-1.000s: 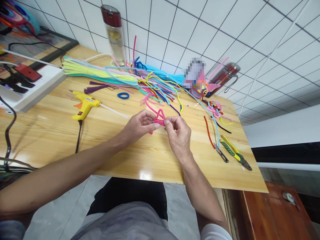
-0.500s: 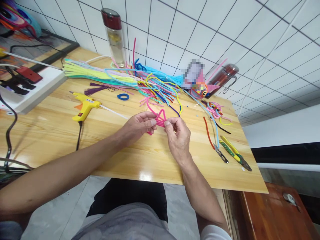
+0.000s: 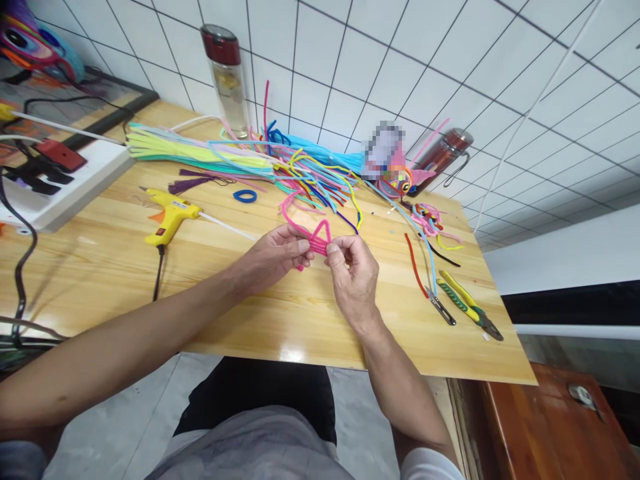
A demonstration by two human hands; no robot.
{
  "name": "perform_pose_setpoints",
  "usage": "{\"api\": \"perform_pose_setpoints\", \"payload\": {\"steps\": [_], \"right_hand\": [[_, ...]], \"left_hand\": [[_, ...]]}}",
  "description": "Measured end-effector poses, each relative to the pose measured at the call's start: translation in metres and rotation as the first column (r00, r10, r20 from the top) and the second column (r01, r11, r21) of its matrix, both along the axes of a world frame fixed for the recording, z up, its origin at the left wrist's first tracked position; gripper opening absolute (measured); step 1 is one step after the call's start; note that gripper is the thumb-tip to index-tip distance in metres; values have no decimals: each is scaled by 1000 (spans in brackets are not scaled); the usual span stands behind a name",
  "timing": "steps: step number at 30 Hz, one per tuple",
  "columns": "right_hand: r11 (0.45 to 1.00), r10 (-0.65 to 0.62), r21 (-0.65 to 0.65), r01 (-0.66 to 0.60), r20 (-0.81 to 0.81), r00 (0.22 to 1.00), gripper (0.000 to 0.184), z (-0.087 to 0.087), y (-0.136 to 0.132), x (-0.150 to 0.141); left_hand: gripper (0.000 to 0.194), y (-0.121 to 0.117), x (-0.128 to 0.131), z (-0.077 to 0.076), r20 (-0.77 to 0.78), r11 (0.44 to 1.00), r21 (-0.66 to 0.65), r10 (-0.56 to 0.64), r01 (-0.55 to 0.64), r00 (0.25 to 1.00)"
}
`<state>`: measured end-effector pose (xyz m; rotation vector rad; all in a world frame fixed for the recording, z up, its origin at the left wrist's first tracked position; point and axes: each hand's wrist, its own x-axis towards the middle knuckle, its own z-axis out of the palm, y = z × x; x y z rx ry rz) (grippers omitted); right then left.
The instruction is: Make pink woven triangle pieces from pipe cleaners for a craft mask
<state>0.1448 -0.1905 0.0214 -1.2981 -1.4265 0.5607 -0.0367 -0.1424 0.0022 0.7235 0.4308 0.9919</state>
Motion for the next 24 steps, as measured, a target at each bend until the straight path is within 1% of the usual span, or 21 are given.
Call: {"api": "perform_pose_setpoints", "payload": {"steps": [4, 6, 9, 12, 15, 24], "right_hand": [[1000, 3, -7, -3, -15, 1000, 18, 0, 0, -1], [1000, 7, -11, -8, -31, 999, 17, 0, 0, -2], [1000, 9, -12, -10, -47, 999, 17, 0, 0, -3], [1000, 11, -19, -12, -62, 998, 17, 0, 0, -4], [999, 14, -33, -17, -84, 996, 19, 0, 0, -5], [999, 0, -33, -4, -109, 994, 25, -2, 1, -7]], "left_hand": [[51, 0, -1, 1, -30, 1000, 22, 19, -19, 999], [53, 0, -1, 2, -23, 999, 35, 21, -20, 1000], [50, 0, -1, 1, -6, 998, 63, 15, -15, 1000], [49, 0, 0, -2, -51, 997, 75, 30, -26, 998], [52, 1, -1, -4, -90, 997, 73, 47, -41, 995], [52, 0, 1, -5, -117, 993, 92, 83, -73, 990]]}}
